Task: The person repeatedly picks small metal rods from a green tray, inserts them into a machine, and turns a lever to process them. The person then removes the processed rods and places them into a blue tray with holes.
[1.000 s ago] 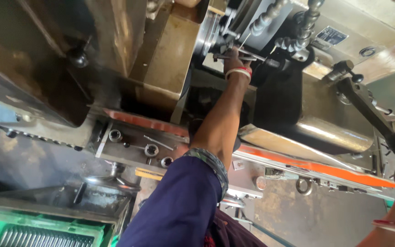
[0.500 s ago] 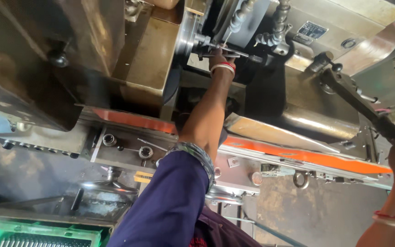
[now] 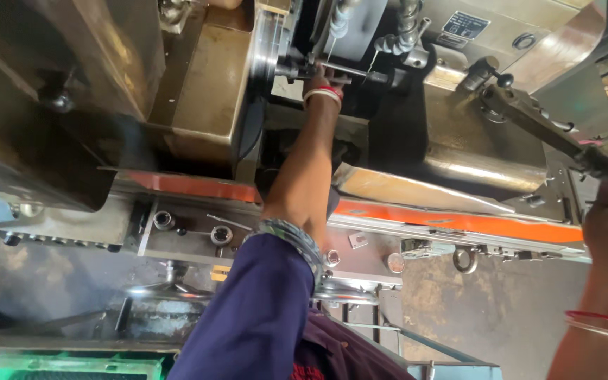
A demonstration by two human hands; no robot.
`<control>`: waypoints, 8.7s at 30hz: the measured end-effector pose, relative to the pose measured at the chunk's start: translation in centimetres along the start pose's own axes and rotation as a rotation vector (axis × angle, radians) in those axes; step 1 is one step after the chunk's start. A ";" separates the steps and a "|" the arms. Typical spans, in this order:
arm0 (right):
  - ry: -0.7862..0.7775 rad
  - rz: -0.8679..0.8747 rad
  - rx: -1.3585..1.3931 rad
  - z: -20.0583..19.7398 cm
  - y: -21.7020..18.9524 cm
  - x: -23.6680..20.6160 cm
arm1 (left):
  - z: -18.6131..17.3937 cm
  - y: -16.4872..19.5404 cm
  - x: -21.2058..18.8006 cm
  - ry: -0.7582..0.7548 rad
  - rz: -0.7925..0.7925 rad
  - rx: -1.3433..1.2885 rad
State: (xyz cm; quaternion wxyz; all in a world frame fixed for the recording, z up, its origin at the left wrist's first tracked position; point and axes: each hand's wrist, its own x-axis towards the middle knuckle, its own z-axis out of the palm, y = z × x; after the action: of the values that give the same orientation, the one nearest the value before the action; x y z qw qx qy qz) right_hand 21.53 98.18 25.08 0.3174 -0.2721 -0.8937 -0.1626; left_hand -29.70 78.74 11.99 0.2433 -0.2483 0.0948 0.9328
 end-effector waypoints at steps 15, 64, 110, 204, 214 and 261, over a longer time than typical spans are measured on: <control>-1.017 -0.881 0.766 4.3 -47.6 -16.8 | -2.6 14.8 -23.2 -0.694 0.354 0.852; -2.456 0.470 1.707 -7.4 -78.1 -32.1 | -44.9 46.0 -51.8 0.529 1.672 1.482; -0.854 -1.359 1.189 -4.1 -72.5 -39.4 | -62.9 64.6 -56.7 1.480 0.586 1.870; -1.031 0.279 0.517 -0.3 -24.9 -52.3 | -53.2 46.5 -51.9 0.202 0.680 0.666; -0.004 -0.016 -0.012 -2.8 -11.5 -28.7 | -20.4 38.5 -45.8 -0.559 0.584 0.772; 0.066 0.040 0.236 5.8 1.7 5.0 | -7.1 3.3 -6.1 -0.351 0.156 1.165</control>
State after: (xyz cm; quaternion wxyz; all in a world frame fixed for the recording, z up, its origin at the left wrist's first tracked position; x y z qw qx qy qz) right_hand 16.47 104.13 24.23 0.3796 -0.2449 -0.8902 -0.0586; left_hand -23.75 71.27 9.23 0.2820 0.0907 0.5657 0.7696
